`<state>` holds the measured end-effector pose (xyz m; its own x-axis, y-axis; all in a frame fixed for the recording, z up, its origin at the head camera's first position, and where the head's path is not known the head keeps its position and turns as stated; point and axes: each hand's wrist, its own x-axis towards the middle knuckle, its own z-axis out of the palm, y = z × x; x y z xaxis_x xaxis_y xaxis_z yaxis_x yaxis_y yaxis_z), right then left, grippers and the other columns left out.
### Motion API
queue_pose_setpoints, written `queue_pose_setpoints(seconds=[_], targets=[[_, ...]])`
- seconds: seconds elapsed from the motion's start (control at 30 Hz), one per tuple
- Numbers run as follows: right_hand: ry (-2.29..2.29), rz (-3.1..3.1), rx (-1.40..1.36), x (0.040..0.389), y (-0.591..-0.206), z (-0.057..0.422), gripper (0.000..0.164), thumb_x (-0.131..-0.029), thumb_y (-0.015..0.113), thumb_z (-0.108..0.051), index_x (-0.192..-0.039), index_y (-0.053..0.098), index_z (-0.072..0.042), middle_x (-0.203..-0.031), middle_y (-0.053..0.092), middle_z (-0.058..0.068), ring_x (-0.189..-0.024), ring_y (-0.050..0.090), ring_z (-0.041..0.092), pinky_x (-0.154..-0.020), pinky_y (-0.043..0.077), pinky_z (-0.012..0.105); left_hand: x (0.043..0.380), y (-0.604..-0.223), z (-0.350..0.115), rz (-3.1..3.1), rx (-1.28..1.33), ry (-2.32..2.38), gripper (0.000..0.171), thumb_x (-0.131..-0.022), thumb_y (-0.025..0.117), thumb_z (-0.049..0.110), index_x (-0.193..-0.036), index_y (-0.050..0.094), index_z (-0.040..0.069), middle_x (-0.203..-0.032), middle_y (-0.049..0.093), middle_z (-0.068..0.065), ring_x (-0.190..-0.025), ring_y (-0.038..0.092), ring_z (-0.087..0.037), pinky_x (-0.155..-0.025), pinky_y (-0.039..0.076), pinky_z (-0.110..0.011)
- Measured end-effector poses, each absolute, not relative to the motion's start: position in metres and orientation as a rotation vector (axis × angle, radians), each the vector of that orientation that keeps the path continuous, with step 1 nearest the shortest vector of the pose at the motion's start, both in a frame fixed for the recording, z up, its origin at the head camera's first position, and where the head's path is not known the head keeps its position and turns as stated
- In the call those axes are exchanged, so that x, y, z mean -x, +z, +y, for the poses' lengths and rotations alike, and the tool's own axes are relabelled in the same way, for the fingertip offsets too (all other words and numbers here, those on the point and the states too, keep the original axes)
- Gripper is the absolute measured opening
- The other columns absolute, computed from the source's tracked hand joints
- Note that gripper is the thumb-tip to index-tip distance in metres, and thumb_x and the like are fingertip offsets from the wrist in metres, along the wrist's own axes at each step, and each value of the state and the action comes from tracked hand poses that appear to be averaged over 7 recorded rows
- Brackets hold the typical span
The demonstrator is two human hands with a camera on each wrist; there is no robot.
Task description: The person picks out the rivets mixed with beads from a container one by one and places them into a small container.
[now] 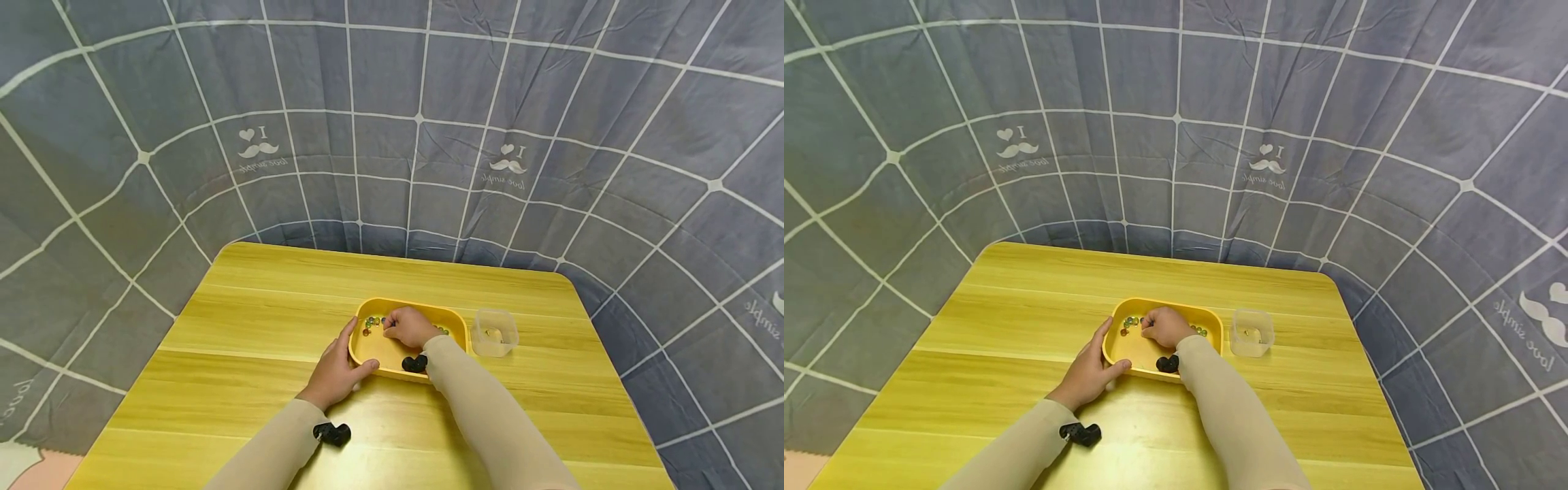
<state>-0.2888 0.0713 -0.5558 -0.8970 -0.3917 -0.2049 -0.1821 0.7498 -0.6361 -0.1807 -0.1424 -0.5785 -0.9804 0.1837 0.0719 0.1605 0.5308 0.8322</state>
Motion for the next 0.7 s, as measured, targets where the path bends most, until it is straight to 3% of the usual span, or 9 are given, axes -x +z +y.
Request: queue_pose_setpoints(seconds=[0.7], targets=[[-0.877,2.644,0.464,0.2917,-0.5598,0.0736,0.008,-0.098,0.076,-0.020,-0.091,0.073,-0.020,-0.080,0.063,-0.005,-0.071,0.055,0.012,-0.070,0.045,0.026,0.1821,-0.5827,-0.1417,2.722,-0.310,1.487,0.102,-0.092,0.078,0.053,-0.170,0.015,0.032,-0.164,0.044,-0.015,-0.143,0.052,-0.036,-0.116,0.045,-0.055]])
